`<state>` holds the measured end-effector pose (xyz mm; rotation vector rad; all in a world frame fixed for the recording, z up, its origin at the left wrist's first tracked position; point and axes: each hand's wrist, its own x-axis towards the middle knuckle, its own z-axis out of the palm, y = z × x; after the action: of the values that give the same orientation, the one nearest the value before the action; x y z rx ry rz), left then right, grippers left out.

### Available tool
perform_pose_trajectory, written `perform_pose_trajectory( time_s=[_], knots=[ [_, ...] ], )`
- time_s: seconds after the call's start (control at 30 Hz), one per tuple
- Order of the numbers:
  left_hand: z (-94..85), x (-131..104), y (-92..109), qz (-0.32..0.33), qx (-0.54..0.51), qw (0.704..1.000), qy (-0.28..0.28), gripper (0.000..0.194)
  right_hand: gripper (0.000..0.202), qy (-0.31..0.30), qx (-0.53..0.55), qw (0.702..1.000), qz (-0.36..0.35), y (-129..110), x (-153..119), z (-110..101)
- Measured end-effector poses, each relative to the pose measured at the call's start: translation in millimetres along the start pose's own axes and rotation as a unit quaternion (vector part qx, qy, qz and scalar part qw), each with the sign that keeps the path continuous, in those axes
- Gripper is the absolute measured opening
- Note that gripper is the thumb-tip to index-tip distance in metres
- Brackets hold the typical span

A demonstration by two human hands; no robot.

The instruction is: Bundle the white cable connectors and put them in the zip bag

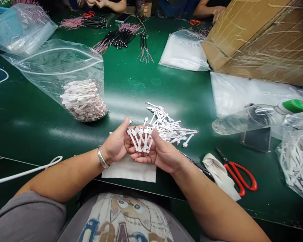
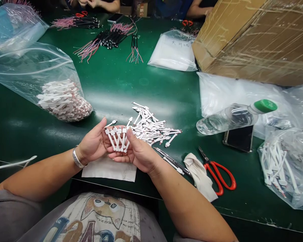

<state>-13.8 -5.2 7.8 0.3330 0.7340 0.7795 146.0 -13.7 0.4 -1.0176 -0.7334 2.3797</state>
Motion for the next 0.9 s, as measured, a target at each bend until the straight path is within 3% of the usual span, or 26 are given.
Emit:
perform_pose_trajectory(
  time_s=[0.47,0.6,0.7,0.77,0.8,0.83,0.9],
  knots=[
    [-0.4,-3,-2,0.033,0.069,0.997,-0.018,0.072,0.031,0.0,-0.046,0.999,-0.005,1,0,-2],
    [-2.9,-2,-4,0.06,0.118,0.991,-0.028,0.066,0.029,-0.01,-0.05,0.999,0.0,2,1,-4],
    [-5.9,0,-7,0.097,0.21,0.972,-0.029,0.06,0.029,-0.035,-0.058,0.998,0.006,2,3,-9],
    [-6.2,-1,-8,0.17,0.31,0.935,-0.009,0.054,0.028,-0.044,-0.073,0.996,0.011,3,3,-11],
    [-5.3,-3,-8,0.228,0.363,0.903,0.011,0.05,0.028,-0.048,-0.083,0.995,0.015,3,3,-11],
    [-3.6,-6,-7,0.295,0.417,0.859,0.028,0.046,0.029,-0.051,-0.095,0.994,0.018,3,2,-11],
    [2.1,-15,-5,0.41,0.534,0.74,0.013,0.042,0.033,-0.053,-0.135,0.989,0.013,3,0,-9]
  ],
)
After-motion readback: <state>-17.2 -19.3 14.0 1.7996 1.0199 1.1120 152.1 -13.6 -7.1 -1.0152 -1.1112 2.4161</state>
